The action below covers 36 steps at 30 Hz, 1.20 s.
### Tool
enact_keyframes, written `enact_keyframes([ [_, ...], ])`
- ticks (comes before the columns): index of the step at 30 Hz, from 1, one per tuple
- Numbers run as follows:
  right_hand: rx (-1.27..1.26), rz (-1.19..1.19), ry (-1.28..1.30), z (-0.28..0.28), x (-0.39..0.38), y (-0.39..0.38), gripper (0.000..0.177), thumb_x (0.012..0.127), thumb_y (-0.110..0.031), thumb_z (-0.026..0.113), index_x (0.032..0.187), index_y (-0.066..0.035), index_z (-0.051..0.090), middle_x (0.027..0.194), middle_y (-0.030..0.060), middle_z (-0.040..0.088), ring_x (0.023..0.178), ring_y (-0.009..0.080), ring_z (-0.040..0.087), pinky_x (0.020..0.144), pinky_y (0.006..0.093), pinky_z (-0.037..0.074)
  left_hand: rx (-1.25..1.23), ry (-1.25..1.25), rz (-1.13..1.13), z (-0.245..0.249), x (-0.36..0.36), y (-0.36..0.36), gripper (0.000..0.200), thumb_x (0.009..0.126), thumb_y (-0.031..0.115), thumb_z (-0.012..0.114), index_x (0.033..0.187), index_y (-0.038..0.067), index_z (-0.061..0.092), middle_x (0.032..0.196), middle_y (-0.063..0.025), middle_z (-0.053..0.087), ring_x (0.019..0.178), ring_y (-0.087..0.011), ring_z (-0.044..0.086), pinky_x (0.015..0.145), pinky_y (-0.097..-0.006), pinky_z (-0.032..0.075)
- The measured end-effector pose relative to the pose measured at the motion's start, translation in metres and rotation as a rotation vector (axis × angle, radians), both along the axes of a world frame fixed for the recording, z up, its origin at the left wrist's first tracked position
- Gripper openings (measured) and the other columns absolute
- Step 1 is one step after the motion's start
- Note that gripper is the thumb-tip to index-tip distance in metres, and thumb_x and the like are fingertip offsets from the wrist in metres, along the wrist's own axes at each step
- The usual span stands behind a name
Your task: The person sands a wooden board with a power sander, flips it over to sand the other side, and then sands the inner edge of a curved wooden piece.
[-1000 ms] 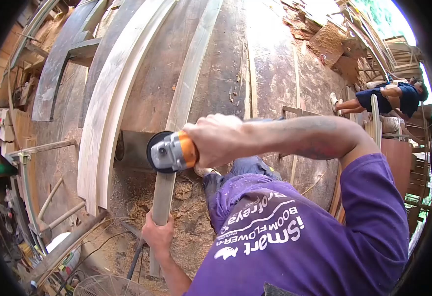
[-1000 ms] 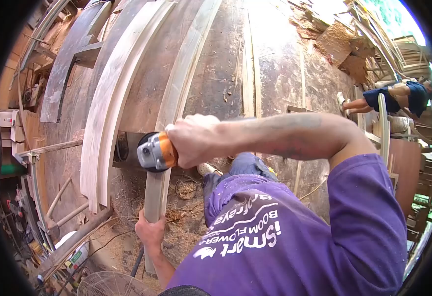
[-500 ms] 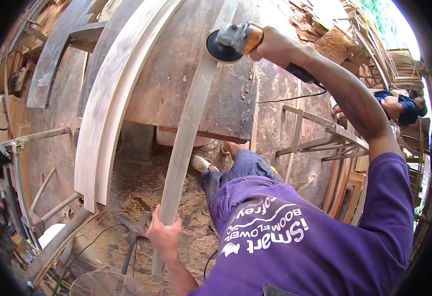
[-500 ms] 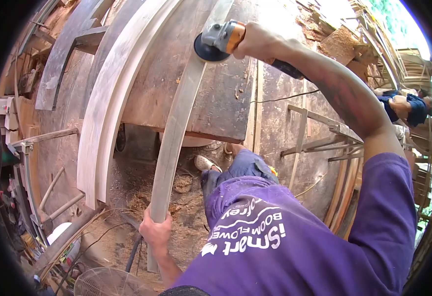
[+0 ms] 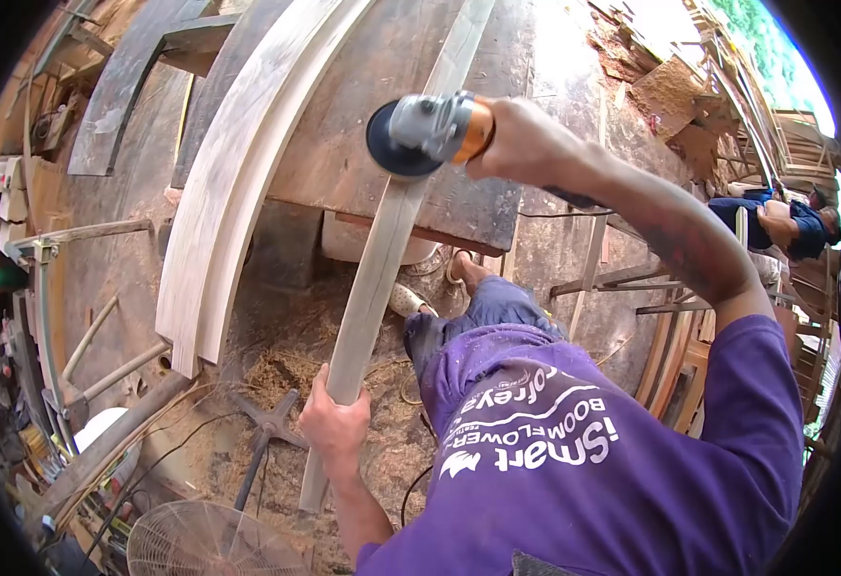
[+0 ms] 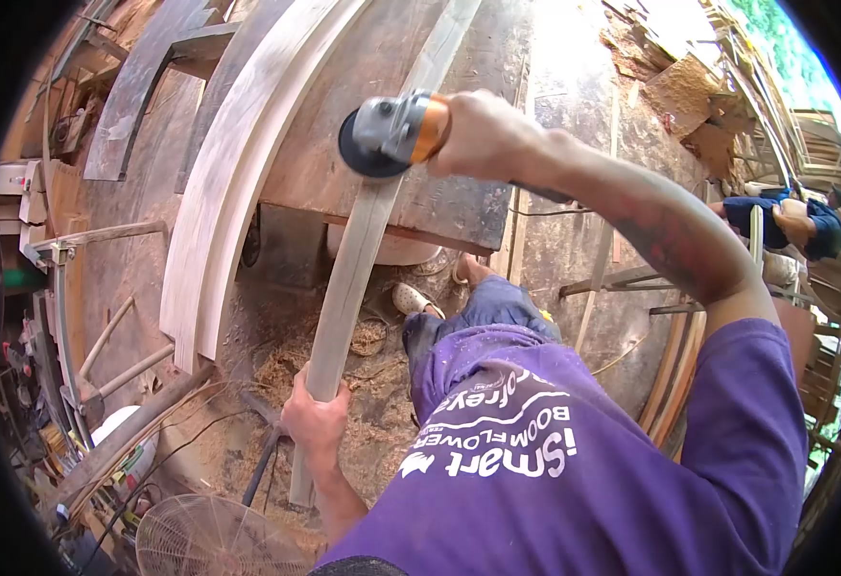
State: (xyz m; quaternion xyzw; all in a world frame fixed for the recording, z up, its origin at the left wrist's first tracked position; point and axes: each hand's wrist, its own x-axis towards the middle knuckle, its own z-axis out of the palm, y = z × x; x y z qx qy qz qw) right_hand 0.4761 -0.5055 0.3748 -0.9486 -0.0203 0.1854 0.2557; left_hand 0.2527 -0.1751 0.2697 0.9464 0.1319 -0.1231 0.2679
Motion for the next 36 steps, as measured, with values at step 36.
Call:
enact_keyframes([
  [36, -0.129, -0.105, -0.105, -0.010, 0.212, -0.209, 0.039, 0.057, -0.029, 0.076, 0.078, 0.004, 0.072, 0.068, 0.0111, 0.065, 0.058, 0.0199, 0.058, 0.054, 0.0329, 0.047, 0.064, 0.000, -0.008, -0.007, -0.007, 0.004, 0.060, 0.060, 0.014, 0.079, 0.116, 0.000, 0.064, 0.103, -0.0219, 0.070, 0.093, -0.0398, 0.069, 0.084, -0.0461, 0.055],
])
